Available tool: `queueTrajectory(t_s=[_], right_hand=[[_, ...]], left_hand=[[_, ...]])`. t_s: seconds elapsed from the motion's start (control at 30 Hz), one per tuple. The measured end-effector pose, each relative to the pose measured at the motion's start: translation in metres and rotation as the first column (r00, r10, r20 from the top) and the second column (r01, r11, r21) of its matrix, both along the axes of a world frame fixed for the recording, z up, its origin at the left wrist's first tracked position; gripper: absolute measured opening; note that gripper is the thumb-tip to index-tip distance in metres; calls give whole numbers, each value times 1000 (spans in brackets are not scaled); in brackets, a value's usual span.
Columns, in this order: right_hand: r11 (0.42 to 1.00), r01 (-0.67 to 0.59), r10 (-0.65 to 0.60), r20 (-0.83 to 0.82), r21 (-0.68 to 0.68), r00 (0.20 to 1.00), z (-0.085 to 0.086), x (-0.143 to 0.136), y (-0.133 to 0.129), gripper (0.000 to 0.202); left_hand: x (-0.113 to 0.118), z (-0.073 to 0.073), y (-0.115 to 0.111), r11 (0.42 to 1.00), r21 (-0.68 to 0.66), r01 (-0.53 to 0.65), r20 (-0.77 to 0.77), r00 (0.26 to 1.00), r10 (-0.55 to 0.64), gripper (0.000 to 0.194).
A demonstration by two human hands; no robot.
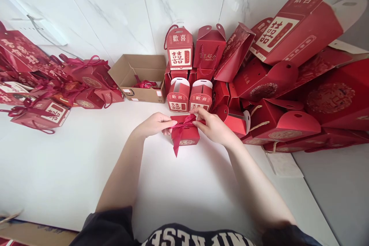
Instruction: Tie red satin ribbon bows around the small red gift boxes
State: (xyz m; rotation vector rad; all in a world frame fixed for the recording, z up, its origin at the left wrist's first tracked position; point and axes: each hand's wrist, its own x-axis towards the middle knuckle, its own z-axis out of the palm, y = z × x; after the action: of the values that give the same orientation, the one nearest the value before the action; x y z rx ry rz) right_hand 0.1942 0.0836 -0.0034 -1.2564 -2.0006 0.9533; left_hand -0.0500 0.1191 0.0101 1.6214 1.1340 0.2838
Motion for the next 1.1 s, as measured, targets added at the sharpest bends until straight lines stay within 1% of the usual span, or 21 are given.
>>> queueTrajectory(t_s=[0.1,0.27,0.33,0.4,0.5,0.6,0.8,0.93,1.03,1.1], right_hand=[[1000,-21,22,28,-14,999,0,3,0,27],[999,-10,15,106,-49,994,3,9,-2,25],[997,20,-11,126,-75,992,4,8,-3,25],[994,73,-62,122,-85,991,5,4,-3,27],[993,113,-110,91,-36,990,4,-2,-3,28],[996,87,-88,91,18,992,1,-5,-3,28],[999,29,-32,118,30,992,-1,-3,-1,32],[999,41,-40,158,0,987,5,0,-4,32],[998,50,-41,230,-33,972,13,1,-10,31],[997,63,-48,276,-46,960,18,2,-14,31]], left_hand=[[-1,-1,1,1000,-23,-9,6,1000,9,41],[-2,-1,1,998,-39,-40,3,999,41,40],[0,0,0,999,-20,-50,-15,999,50,43],[2,2,-2,999,1,-45,-38,998,45,44],[3,3,-2,999,13,-37,-60,997,38,43],[1,4,-2,1000,7,-27,-58,998,28,41],[-3,-3,2,998,-59,-4,-4,1000,4,37],[-6,-7,5,996,-92,9,45,999,-4,36],[-9,-5,5,992,-116,49,68,997,-41,36],[-10,-1,3,993,-94,77,59,996,-72,41]])
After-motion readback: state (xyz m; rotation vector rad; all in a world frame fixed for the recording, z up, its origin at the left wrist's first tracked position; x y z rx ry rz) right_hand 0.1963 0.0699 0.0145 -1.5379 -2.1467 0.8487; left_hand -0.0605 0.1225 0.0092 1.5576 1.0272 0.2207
